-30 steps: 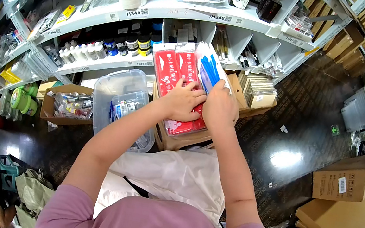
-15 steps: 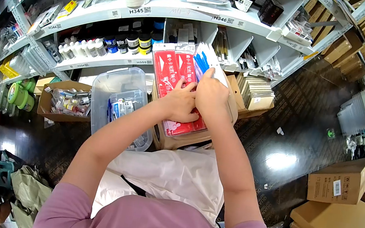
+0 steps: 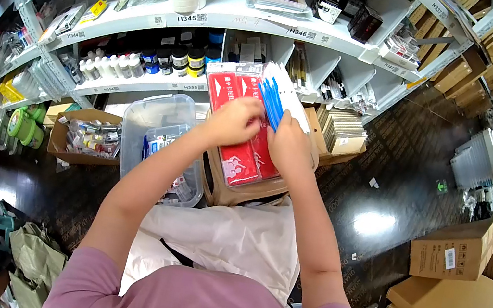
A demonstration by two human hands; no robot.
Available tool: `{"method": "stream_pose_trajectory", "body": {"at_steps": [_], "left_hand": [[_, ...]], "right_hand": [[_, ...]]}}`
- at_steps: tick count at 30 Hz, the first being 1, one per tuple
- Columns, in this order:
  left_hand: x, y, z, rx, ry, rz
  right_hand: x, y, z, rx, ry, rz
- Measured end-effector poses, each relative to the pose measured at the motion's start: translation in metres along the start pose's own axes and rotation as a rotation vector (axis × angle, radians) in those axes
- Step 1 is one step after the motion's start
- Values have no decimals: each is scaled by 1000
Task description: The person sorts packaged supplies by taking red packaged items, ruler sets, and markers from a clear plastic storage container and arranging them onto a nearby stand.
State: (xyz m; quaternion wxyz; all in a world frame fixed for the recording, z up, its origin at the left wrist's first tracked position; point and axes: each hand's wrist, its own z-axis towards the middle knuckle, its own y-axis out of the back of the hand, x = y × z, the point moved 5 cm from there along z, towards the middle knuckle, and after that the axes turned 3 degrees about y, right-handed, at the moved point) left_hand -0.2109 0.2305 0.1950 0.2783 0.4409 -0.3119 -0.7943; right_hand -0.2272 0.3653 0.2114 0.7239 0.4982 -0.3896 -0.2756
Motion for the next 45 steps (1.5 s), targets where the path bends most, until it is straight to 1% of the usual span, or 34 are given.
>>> {"method": "stream_pose_trajectory", "body": {"at_steps": [1, 3, 4, 6, 7, 9, 11, 13, 15, 17, 18, 19, 21, 25, 27, 28, 30, 31, 33, 34, 35, 36, 37, 38, 39, 41, 42, 43, 45], "left_hand": [[6, 10, 6, -167, 90, 12], [14, 19, 12, -425, 272, -188], [22, 20, 18, -423, 273, -186], [44, 12, 32, -235, 415, -217], [47, 13, 38, -233, 415, -217], [55, 3, 46, -72, 562, -399], [51, 0, 51, -77, 548, -439], [66, -6, 58, -127, 605, -341], [72, -9, 64, -157, 593, -321], [71, -8, 67, -148, 594, -251], [74, -8, 67, -164, 643, -280], [80, -12, 67, -163, 645, -279], [84, -10, 66, -256, 529, -57], [83, -11, 64, -298, 530, -130], [79, -9, 66, -319, 493, -58], [78, -11, 66, -317, 497, -59], [74, -11, 71, -317, 410, 75], [75, -12, 72, -318, 417, 74], [70, -11, 73, -339, 378, 78], [69, -9, 73, -301, 392, 35], [67, -3, 71, -303, 397, 35], [72, -1, 70, -287, 445, -17], [68, 6, 68, -271, 496, -71], [67, 12, 61, -204, 582, -201], [72, 23, 55, -222, 568, -237], [66, 58, 32, -387, 498, -397], [71, 74, 18, -468, 474, -541], [78, 89, 2, -547, 449, -686], [88, 121, -42, -715, 425, -743]], "right_hand": [[0, 1, -4, -1, -2, 2], [-3, 7, -13, -96, -52, 47], [-3, 8, -19, -95, -53, 50], [-2, 18, -33, -280, 1, 128], [-5, 18, -40, -279, -1, 129], [-11, 21, -53, -386, 51, 172], [-18, 17, -60, -415, 45, 177], [-25, 11, -64, -444, 40, 186], [-26, 2, -64, -399, 69, 226], [-26, 0, -64, -417, 44, 266], [-26, -1, -64, -436, 23, 305], [-27, -3, -63, -435, 22, 307], [-29, -8, -63, -489, 30, 330], [-26, -6, -62, -561, 93, 248], [-28, -8, -57, -441, -7, 231], [-30, -10, -55, -437, -8, 232], [-38, -16, -49, -368, -132, 370], [-38, -16, -48, -361, -130, 370], [-31, -6, -50, -517, 5, 289], [-29, -6, -51, -509, 8, 290], [-24, -4, -53, -572, 64, 281], [-20, -2, -55, -636, 121, 270], [-20, -4, -55, -629, 124, 271], [-25, -10, -54, -553, 55, 322], [-28, -16, -52, -475, -14, 372], [-19, -7, -52, -487, 14, 361], [-10, 1, -52, -561, 110, 241], [-8, 0, -52, -600, 146, 198], [-6, -1, -52, -680, 213, 107]]}}
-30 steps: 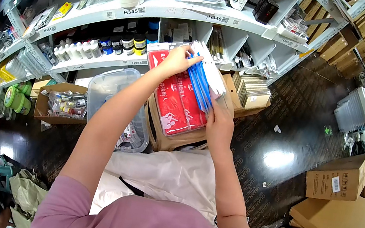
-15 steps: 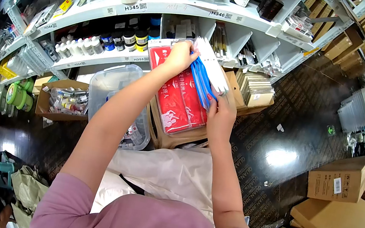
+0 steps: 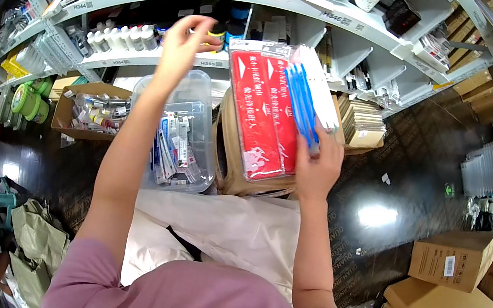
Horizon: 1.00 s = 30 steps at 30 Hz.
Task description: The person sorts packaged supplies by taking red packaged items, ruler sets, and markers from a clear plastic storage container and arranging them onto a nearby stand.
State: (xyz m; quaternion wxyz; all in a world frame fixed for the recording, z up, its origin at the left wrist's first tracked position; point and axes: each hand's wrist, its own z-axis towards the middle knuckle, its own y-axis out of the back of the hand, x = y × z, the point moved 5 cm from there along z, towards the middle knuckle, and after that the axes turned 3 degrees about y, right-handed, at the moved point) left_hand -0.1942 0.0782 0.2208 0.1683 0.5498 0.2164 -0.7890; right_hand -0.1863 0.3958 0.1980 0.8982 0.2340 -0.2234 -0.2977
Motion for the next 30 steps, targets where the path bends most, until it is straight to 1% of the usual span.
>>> {"method": "stream_pose_trajectory", "body": {"at_steps": [2, 3, 4, 6, 8, 9, 10, 11, 12, 13, 14, 15, 16, 18, 20, 21, 22, 23, 24, 25, 26, 27, 28, 29, 30], "left_hand": [[5, 59, -16, -169, 1, 37], [13, 89, -25, -220, 0, 87], [26, 117, -36, -270, 1, 136], [66, 166, -58, -396, 134, 158], [102, 187, -83, -394, 275, 211], [112, 187, -94, -390, 301, 226], [126, 191, -104, -331, 335, 238], [142, 196, -112, -319, 348, 239], [155, 205, -117, -317, 361, 248], [161, 211, -121, -368, 339, 241], [166, 216, -124, -414, 314, 236], [172, 225, -127, -433, 330, 273], [181, 233, -130, -448, 343, 304], [197, 248, -138, -471, 359, 352], [214, 259, -148, -505, 411, 365], [215, 263, -149, -507, 435, 373], [210, 265, -148, -515, 442, 374], [201, 267, -143, -540, 406, 360], [194, 270, -140, -567, 369, 347], [193, 273, -141, -605, 372, 276], [188, 275, -140, -610, 368, 282], [185, 276, -144, -621, 438, 193], [182, 275, -149, -630, 510, 104], [176, 276, -151, -640, 512, 53], [168, 275, -155, -646, 522, 59]], "right_hand": [[-17, -8, -9, 98, -352, 163], [-17, -8, -7, 109, -381, 171], [-16, -8, -6, 118, -379, 170], [-7, -10, 1, 180, -232, -5], [-4, -14, 5, 211, -227, -37], [-5, -16, 5, 213, -204, -86], [-2, -17, 5, 218, -181, -131], [-2, -17, 5, 241, -246, -131], [-6, -18, 3, 250, -266, -166], [-3, -17, 3, 260, -273, -135], [7, -14, 5, 300, -378, -171], [34, -6, 13, 165, -102, -276], [57, 0, 16, 15, -40, -270], [92, 2, -5, -112, 129, -100], [124, -39, -41, 237, 151, 363], [155, -68, -44, 441, 126, 448], [166, -108, -68, 668, -52, 605], [173, -150, -91, 862, -221, 622], [169, -196, -124, 980, -400, 686], [159, -242, -160, 1022, -505, 739], [147, -290, -199, 997, -499, 638], [137, -328, -232, 976, -495, 536], [134, -357, -252, 984, -496, 542], [129, -382, -269, 1002, -504, 429], [128, -393, -282, 1023, -514, 312]]}}
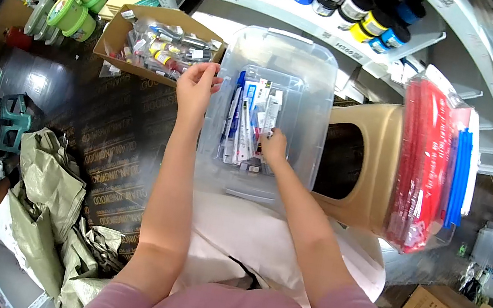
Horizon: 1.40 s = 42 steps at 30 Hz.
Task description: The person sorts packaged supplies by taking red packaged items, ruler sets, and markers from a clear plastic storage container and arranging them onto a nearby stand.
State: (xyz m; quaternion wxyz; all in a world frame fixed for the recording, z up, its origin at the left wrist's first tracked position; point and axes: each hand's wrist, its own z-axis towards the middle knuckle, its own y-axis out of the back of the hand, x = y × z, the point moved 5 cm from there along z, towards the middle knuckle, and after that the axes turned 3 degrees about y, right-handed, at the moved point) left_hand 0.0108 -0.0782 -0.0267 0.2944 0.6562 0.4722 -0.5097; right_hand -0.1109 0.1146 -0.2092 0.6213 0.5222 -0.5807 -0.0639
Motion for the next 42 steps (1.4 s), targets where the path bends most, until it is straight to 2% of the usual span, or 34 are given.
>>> {"method": "stream_pose_trajectory", "body": {"at_steps": [4, 7, 11, 13, 16, 17, 18, 20, 24, 26, 27, 28, 30, 31, 32, 34, 35, 38, 40, 42], "left_hand": [[-19, 13, -5, -19, 13, -97], [-20, 18, -3, -51, 19, -201], [-17, 9, -1, -13, 67, -209], [-18, 5, -2, 12, 67, -182], [-15, 3, -1, 41, 72, -157], [-14, 2, 0, 47, 69, -160], [-15, 2, 0, 48, 68, -159], [-15, 2, -1, 40, 72, -157], [-13, 1, 1, 71, 66, -142], [-13, 2, 2, 71, 80, -142], [-14, 1, 2, 72, 76, -142], [-14, 1, 1, 69, 82, -138], [-13, 1, 1, 68, 89, -132], [-14, 0, 0, 73, 86, -130], [-14, -1, 0, 79, 84, -127], [-12, -1, 2, 84, 86, -131], [-11, -1, 2, 89, 87, -135], [-8, -4, 5, 99, 88, -116], [-6, -6, 5, 104, 82, -110], [-6, -8, 6, 109, 77, -103]], "right_hand": [[27, -17, 1, 76, 96, -42], [36, -36, 1, 303, 67, -182], [31, -38, 5, 261, -19, -201], [30, -53, 9, 444, 33, 85], [23, -66, 3, 480, 56, 267], [9, -79, 10, 362, 227, 279], [12, -76, 10, 360, 226, 280], [14, -66, 8, 372, 55, 169], [23, -79, 20, 316, -82, 156], [16, -90, 26, 107, -212, 143], [15, -92, 26, 3, -347, 222], [17, -95, 28, 0, -345, 225], [13, -90, 26, -188, -497, 301], [15, -88, 26, -223, -471, 279], [14, -85, 26, -224, -472, 281], [15, -95, 29, 129, -390, 546], [19, -100, 29, 195, -385, 647], [21, -96, 28, 84, -414, 714], [20, -94, 30, 52, -400, 647], [21, -88, 31, 24, -388, 761]]}}
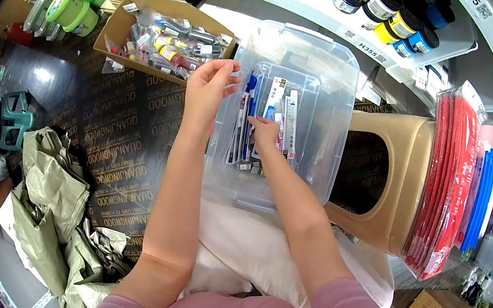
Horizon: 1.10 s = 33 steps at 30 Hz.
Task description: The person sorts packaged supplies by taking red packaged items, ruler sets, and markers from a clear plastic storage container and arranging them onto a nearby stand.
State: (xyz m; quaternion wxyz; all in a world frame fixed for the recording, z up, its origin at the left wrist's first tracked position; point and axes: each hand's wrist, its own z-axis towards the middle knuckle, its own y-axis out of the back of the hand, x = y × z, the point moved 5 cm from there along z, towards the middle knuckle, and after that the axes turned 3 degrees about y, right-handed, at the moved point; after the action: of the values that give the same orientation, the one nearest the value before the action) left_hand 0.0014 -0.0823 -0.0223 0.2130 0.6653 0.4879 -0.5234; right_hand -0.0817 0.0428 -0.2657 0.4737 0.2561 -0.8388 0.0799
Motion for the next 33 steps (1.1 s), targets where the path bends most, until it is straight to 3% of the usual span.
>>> {"method": "stream_pose_trajectory", "body": {"at_steps": [7, 9, 12, 17, 20, 21, 22, 24, 28, 31, 33], "left_hand": [[6, 5, 3, -5, 17, 56], [14, 4, 5, 7, 14, 91], [20, -6, 5, 89, -124, 286], [22, -26, -2, 240, -34, 257], [22, -25, 0, 250, -28, 122], [19, -21, 1, 161, -74, 34], [17, -16, 1, 73, -120, -53], [13, -13, 0, 62, -69, -114], [5, -12, -6, 33, -38, -209], [6, -12, -8, 43, -25, -199], [7, -13, -7, 56, -37, -228]], "right_hand": [[57, 57, -23, -147, -36, 196], [100, 62, -50, 12, 10, 702], [142, 60, -75, 165, 38, 808], [158, 53, -92, 441, 75, 677], [165, 56, -85, 462, 106, 615], [149, 62, -65, 421, 280, 212], [131, 66, -53, 419, 279, 211], [93, 63, -39, 523, 480, -1332], [45, 64, -49, 723, 413, -1508], [31, 67, -28, 596, 375, -1654], [35, 82, -17, 395, 252, -1635]]}}
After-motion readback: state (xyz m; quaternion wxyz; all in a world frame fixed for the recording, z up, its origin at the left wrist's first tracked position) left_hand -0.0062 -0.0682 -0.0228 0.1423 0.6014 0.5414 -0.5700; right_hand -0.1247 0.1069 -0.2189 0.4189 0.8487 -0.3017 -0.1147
